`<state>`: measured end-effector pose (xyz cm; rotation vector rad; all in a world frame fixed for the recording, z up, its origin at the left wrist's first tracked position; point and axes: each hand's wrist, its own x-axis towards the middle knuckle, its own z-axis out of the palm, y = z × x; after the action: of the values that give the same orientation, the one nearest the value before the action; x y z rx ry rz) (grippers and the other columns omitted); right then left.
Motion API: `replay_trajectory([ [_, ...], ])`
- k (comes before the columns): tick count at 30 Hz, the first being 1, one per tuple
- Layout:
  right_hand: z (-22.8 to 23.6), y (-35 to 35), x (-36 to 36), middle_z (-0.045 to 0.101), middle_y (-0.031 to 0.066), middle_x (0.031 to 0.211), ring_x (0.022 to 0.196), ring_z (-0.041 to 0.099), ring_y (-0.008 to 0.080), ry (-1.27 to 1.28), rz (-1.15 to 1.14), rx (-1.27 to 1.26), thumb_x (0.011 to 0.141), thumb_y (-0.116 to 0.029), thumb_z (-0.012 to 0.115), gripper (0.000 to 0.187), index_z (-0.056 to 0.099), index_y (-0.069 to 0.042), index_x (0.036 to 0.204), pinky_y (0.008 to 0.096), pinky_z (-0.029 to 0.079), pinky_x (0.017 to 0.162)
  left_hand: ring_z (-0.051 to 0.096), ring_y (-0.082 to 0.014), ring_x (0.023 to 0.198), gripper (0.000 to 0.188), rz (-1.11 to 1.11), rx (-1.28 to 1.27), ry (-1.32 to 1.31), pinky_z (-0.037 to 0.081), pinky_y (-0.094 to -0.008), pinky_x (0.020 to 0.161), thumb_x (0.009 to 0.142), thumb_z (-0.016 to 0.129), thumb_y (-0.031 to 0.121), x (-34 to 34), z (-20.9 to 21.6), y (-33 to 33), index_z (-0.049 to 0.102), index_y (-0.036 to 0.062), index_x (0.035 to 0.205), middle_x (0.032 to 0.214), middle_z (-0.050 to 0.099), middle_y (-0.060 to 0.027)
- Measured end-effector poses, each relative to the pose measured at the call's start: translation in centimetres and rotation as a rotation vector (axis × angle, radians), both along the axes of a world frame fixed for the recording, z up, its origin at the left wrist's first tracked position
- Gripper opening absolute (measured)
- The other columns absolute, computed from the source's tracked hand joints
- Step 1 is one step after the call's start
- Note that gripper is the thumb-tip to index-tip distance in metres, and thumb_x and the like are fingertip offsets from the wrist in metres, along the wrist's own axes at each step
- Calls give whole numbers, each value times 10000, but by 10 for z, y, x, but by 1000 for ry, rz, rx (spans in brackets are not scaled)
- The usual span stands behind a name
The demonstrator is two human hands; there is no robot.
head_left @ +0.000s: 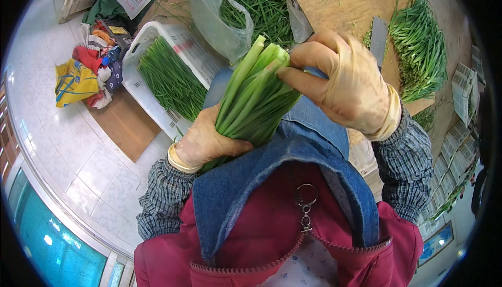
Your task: The person gathers green onions from a white basket, aligns them on a wooden cutting board, and chops the ends with a cleaver. The person repeatedly transfers chopped pieces into a plastic bag and places trimmed stalks back into the basket. The person also folds a newspaper and places it under the basket.
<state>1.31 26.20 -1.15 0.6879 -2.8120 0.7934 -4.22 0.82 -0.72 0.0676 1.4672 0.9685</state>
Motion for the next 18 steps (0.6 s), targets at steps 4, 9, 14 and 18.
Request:
replay_trajectory([
  [4,-6,-7,2,527,62,751,607,517,215,56,-36,0,666,-149,615,135,592,-60,763,331,452,528,530,-140,1030,682,4,10,-41,409,-285,924,594,776,63,-2,1,0,505,6,1217,1130,595,-58],
  [9,-6,-7,6,577,118,910,678,556,238,15,43,-40,625,-117,656,308,618,15,901,308,454,501,536,-143,1018,658,-27,24,-58,413,-287,920,583,779,63,-4,1,-2,531,12,1191,1111,605,-54],
  [14,4,-3,-1,567,169,879,711,581,271,52,156,-28,612,-85,635,301,582,48,876,314,489,516,541,-149,1006,646,-101,12,-9,417,-290,912,580,779,82,-7,-1,-3,541,17,1177,1091,614,-57],
  [18,-1,8,-12,586,152,877,716,611,282,171,45,-21,646,-33,611,264,576,19,902,321,508,535,543,-151,996,648,-75,62,80,419,-290,902,582,780,106,-3,-5,-14,538,11,1176,1078,617,-61],
])
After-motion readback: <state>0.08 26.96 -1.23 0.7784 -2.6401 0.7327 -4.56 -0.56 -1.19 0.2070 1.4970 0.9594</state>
